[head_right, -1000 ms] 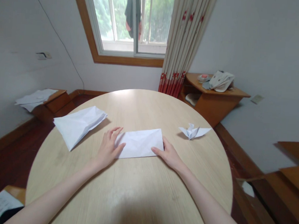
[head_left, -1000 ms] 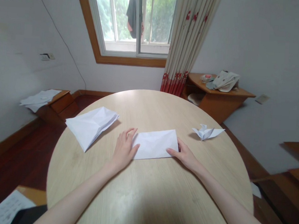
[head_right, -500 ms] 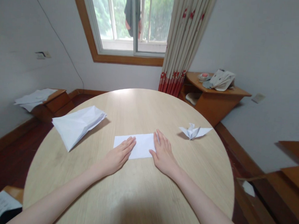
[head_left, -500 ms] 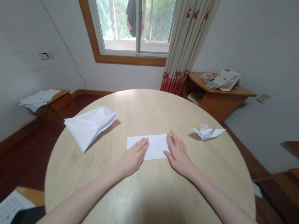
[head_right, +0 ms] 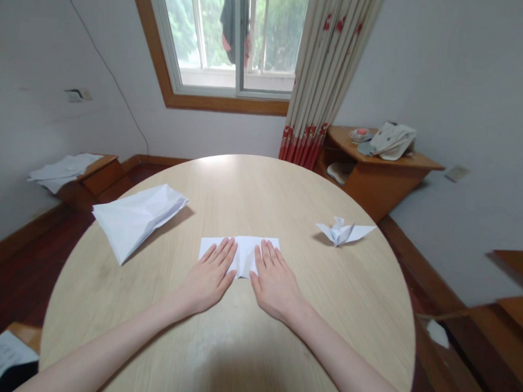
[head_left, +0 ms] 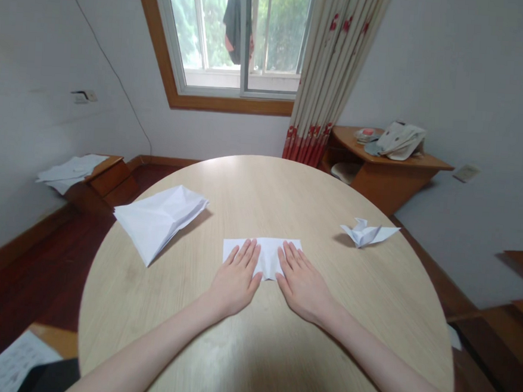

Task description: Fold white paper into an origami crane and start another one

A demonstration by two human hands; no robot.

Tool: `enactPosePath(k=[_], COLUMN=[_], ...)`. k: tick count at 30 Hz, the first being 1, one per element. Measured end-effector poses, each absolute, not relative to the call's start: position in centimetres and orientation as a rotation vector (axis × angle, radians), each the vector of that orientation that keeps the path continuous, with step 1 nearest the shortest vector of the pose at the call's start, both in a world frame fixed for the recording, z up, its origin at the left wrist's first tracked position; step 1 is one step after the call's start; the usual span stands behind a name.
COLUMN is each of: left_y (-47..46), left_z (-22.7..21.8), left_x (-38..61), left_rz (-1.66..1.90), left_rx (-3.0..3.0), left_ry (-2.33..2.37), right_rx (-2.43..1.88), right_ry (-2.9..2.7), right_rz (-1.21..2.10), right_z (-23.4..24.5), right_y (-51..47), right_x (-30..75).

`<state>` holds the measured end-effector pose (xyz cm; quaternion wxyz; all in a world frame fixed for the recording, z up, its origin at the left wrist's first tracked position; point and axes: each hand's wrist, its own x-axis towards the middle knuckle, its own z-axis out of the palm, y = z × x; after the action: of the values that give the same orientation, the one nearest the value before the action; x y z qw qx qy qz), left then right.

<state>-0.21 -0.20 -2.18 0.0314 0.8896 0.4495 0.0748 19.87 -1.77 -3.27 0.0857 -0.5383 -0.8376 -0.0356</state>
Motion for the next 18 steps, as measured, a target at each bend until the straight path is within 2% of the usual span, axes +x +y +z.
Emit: enactPosePath(k=[18], left_y=[-0.44], left_z=[-2.29], left_x=[-0.11], left_rz=[0.338], left_rx=[2.674], left_ry=[1.413], right_rx=[-1.636], right_ry=[-2.411], right_rz=[-0.094], right_z=[-3.62], right_y=[-2.12], right_x=[19.52])
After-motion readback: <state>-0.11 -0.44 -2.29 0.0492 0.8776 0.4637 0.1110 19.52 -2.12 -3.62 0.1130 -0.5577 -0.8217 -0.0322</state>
